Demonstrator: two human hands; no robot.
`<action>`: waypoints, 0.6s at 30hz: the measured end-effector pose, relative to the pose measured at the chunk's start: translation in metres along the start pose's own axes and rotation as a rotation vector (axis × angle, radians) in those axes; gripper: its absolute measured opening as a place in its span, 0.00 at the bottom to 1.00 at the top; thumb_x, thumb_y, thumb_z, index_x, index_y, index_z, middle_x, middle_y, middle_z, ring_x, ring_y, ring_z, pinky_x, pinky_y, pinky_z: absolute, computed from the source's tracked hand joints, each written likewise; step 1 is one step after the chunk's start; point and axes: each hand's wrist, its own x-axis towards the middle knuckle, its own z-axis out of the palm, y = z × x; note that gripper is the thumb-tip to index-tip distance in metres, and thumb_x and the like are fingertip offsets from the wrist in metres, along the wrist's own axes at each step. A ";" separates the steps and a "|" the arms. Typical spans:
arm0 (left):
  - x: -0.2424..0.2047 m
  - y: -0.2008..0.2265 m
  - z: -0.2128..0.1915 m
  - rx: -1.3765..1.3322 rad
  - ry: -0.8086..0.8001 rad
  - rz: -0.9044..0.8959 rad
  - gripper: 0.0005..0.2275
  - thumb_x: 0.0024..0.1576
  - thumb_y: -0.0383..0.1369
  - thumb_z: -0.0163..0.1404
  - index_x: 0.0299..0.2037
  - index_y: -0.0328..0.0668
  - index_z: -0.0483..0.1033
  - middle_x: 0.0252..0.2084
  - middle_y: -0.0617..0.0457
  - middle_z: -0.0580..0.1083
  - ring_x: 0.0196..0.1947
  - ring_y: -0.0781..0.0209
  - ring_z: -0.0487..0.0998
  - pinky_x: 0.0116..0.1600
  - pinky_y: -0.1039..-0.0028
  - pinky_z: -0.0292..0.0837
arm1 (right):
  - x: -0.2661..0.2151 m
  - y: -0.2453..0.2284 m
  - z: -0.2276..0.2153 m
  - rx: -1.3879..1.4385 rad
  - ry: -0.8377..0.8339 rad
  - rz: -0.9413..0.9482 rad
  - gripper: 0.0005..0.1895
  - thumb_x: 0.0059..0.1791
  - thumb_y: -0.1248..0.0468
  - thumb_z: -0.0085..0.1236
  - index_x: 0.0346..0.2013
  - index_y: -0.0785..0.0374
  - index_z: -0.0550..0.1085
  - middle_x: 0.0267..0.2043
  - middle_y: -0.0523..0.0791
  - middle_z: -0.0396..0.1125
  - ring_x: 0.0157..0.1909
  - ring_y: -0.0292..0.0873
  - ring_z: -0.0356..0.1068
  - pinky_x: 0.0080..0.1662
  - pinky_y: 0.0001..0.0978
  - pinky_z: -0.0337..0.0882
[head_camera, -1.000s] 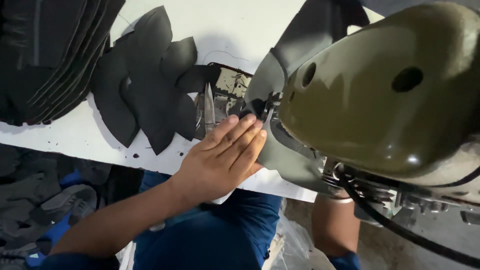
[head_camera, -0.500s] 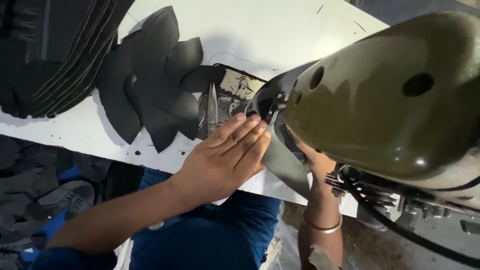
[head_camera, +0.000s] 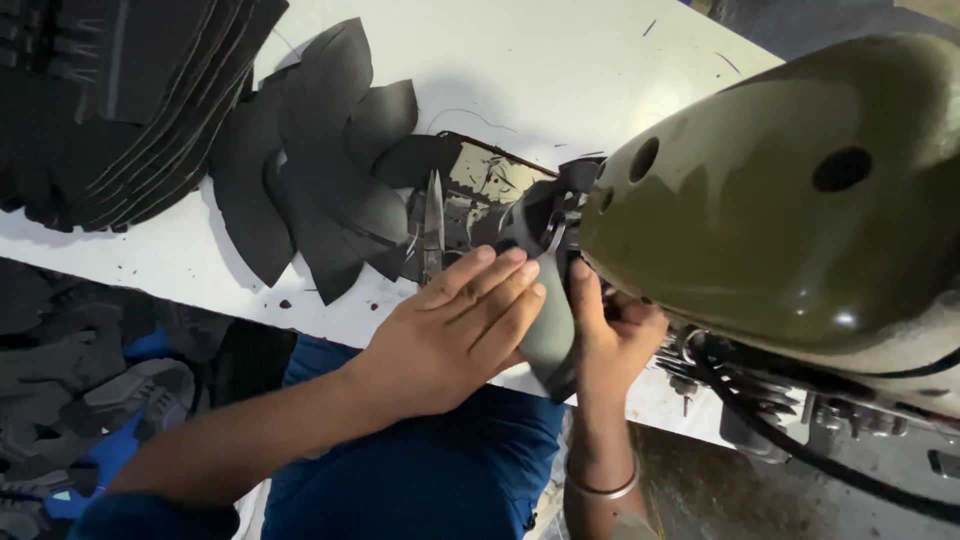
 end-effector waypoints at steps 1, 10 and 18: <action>-0.002 -0.001 0.002 0.004 -0.001 0.002 0.23 0.64 0.41 0.52 0.61 0.28 0.69 0.64 0.39 0.71 0.69 0.47 0.69 0.76 0.58 0.54 | -0.005 0.012 -0.007 -0.096 0.016 0.019 0.06 0.53 0.71 0.66 0.40 0.69 0.75 0.37 0.41 0.70 0.38 0.31 0.67 0.42 0.22 0.67; -0.009 -0.017 0.011 -0.041 0.032 -0.003 0.25 0.65 0.46 0.51 0.63 0.32 0.70 0.67 0.42 0.70 0.72 0.49 0.65 0.75 0.57 0.53 | -0.031 0.022 -0.020 0.140 -0.094 0.153 0.17 0.54 0.68 0.63 0.53 0.70 0.68 0.44 0.40 0.68 0.44 0.31 0.67 0.47 0.22 0.67; -0.012 -0.040 0.014 -0.108 0.097 0.035 0.20 0.63 0.38 0.58 0.62 0.39 0.72 0.67 0.49 0.71 0.71 0.54 0.68 0.76 0.58 0.57 | -0.051 0.040 -0.013 0.071 -0.044 0.194 0.36 0.53 0.67 0.59 0.72 0.74 0.55 0.52 0.45 0.69 0.51 0.33 0.69 0.54 0.23 0.68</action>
